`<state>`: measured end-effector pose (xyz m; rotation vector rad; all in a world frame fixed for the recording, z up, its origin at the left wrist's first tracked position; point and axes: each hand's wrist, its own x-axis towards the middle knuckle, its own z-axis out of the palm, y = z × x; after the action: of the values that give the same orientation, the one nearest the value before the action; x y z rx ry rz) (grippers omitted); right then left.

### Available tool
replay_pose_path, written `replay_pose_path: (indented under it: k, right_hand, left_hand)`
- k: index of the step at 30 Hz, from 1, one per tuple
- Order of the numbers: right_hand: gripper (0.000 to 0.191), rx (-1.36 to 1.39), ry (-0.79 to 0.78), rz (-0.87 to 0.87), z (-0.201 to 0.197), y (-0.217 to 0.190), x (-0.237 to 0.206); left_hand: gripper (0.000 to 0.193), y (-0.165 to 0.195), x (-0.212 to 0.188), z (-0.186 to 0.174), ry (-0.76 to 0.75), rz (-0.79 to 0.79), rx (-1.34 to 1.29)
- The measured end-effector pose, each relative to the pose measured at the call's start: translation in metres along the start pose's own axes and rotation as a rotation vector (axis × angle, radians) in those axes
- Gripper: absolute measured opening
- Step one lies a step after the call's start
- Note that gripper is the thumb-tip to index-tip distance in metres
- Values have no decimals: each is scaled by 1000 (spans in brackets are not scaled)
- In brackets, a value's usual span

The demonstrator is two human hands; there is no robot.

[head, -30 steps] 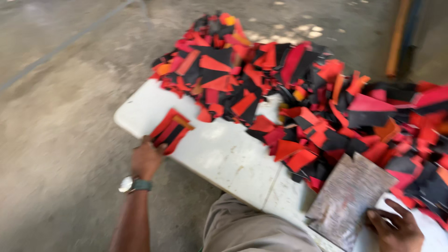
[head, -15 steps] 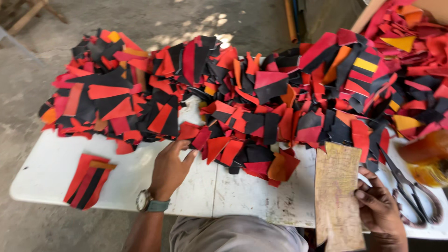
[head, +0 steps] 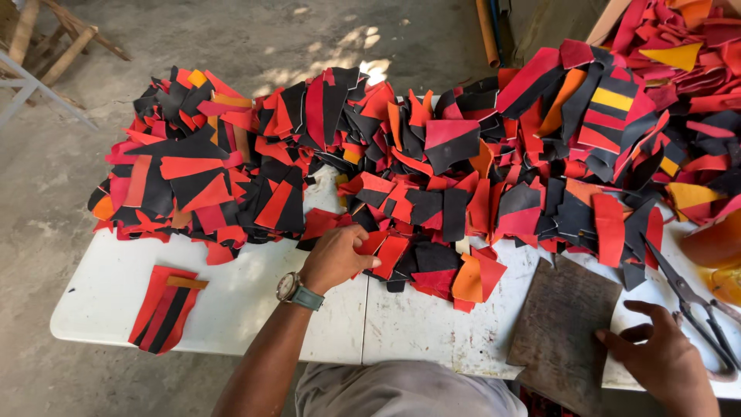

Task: The person repeatedly picks red, black, and orange rubber-like pieces from a pile on a white table, aligns them, and presses them together by hand. The person places the assembled pieces back into the pile and continues the process.

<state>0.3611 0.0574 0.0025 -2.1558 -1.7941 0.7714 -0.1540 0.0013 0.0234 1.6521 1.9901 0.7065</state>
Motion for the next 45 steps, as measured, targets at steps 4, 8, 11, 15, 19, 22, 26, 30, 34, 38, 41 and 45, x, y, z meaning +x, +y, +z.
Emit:
replay_pose_path:
  k: [4,8,11,15,19,22,26,30,34,38,41,45]
  right_hand:
    - [43,-61,277,-313,10,-90,-44]
    - [50,97,-9,-947,77,-184,-86]
    - [62,-39,27,-1254,123,-238,-87]
    - [70,-284,-76,-1101,147,-260,-83]
    - [71,-279,-43,-1090,148,-258,-82]
    - [72,-257,-45,-1118,148,-259,-84]
    - [70,-104,17,-1218,138,-250,-86]
    - [57,62,111,-973,96,-195,-88]
    - [64,-161,309,-539,30,-116,-54]
    - [62,-106,269,-501,20,-84,-40]
    - [53,-47,268,-558,34,-100,-46]
    - [46,35,220,-713,46,-144,-58]
  left_hand:
    - [46,0,8,1,-59,-8,-2]
    - [39,4,6,3,-45,12,62]
    - [33,8,1,6,-33,-5,75]
    - [16,4,3,3,108,109,113]
    - [11,-3,3,-29,253,45,77]
    - [12,-2,-13,-58,456,102,-18]
    - [12,9,-46,-78,525,58,-115]
    - [12,15,-75,-75,620,138,-81]
    - [11,12,-78,-70,598,51,-211]
    - [9,6,-73,-82,683,31,-169]
    - [13,3,-66,-85,806,250,39]
    - [14,-2,-47,-46,651,294,256]
